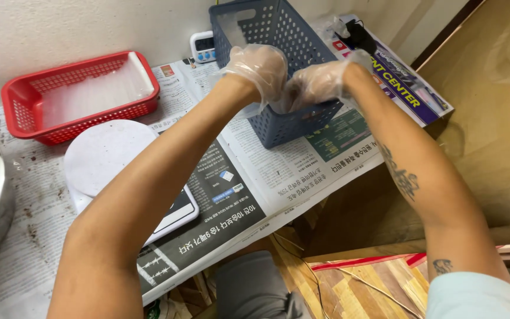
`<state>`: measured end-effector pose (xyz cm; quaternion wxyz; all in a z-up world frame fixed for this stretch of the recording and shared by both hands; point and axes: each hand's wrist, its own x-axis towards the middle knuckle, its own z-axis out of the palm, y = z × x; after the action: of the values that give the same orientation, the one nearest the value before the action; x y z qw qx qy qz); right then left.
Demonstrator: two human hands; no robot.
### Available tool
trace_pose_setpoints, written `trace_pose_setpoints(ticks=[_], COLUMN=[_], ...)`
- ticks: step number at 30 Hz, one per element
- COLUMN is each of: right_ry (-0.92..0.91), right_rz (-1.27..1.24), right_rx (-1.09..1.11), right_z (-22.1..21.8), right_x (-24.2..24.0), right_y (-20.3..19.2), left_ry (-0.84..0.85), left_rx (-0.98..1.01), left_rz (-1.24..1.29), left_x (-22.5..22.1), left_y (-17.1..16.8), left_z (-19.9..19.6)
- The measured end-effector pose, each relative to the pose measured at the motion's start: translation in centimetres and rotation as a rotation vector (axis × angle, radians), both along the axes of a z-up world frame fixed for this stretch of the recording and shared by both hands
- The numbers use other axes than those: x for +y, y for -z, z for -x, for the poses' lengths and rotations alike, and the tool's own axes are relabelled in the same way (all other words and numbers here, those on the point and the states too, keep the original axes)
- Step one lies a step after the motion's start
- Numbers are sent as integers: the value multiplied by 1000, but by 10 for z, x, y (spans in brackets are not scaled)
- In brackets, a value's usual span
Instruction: Weighing and bagging small seeds using a spoon and a digital scale
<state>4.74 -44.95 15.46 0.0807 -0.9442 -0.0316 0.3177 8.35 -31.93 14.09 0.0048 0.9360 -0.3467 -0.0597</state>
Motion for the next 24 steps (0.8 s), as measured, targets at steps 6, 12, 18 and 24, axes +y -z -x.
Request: trace_pose_setpoints(ticks=[6, 12, 18, 24], right_ry=[64, 38, 24, -18], right_rz=[86, 137, 173, 214], right_rx=[133, 167, 197, 236], right_z=[-12, -21, -28, -34], right_x=[6, -4, -9, -4], right_y=[8, 23, 38, 47], left_ry=[-18, -84, -53, 1], left_rx=[78, 37, -7, -43], left_rz=[-106, -24, -35, -238], left_x=[-1, 12, 20, 23], left_y=[-14, -10, -2, -15], left_z=[7, -10, -21, -11])
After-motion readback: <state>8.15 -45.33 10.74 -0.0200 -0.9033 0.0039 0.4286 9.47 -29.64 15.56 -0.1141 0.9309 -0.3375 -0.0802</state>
